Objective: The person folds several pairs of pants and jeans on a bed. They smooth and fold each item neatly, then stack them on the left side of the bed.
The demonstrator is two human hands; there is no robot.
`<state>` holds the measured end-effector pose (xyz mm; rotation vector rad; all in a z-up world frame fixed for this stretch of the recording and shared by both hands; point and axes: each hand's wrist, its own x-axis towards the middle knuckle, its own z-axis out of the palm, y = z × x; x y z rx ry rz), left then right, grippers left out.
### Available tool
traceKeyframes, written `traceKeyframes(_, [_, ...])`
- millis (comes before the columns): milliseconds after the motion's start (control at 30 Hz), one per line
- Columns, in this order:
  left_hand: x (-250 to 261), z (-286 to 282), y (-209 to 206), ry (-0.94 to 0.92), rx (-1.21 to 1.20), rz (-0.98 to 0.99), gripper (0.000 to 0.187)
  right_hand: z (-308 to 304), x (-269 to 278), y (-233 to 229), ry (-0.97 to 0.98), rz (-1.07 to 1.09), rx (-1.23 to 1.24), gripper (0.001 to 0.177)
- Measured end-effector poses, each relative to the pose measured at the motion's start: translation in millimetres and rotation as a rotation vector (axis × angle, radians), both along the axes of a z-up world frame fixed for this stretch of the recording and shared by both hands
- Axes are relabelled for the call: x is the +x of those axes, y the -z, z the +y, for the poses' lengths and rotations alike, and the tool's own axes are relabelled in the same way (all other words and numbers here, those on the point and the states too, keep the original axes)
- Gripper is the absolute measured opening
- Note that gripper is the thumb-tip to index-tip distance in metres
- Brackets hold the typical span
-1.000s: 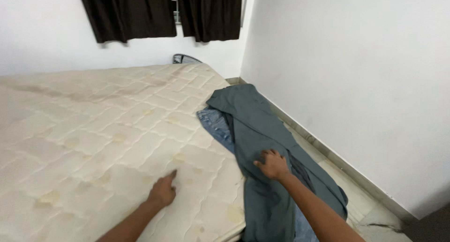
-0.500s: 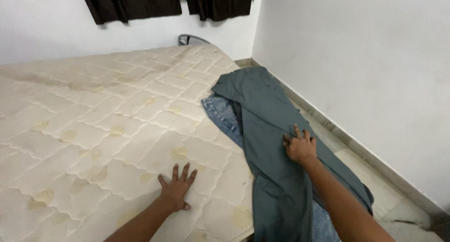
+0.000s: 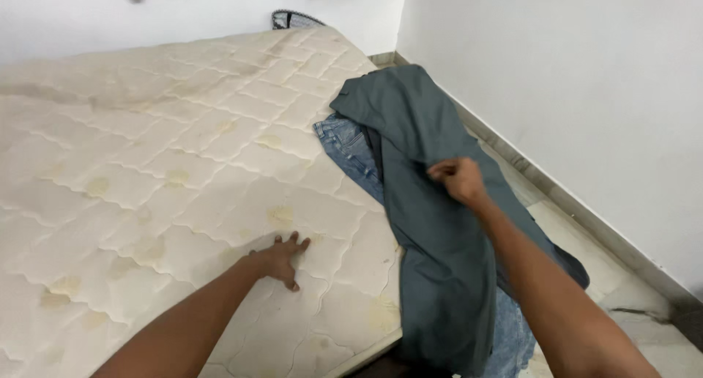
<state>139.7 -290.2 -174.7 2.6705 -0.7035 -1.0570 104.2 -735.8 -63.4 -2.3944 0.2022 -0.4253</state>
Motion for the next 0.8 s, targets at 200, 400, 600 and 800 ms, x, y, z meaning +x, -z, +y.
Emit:
traceKeyframes(200, [14.1, -18.2, -62.7, -0.73, -0.769, 0.26, 0.104, 118.4, -32.4, -27.2, -0.288, 0.175, 0.266, 0.019])
traceKeyframes(400, [-24.5, -60.8, -132.2, -0.855, -1.042, 0.528, 0.096, 236.5, -110.6, -28.6, -0.78, 0.326, 0.542, 0.015])
traceKeyframes(600, [-61.6, -10.6, -77.7, -1.039, -0.992, 0.215, 0.065, 306.0, -176.0, -11.3, -1.111, 0.616, 0.696, 0.019])
traceKeyframes(800, [-99.6, 105.1, -30.2, -1.189, -1.039, 0.035, 0.062, 266.2, -120.4, 14.1, -0.554, 0.322, 0.267, 0.031])
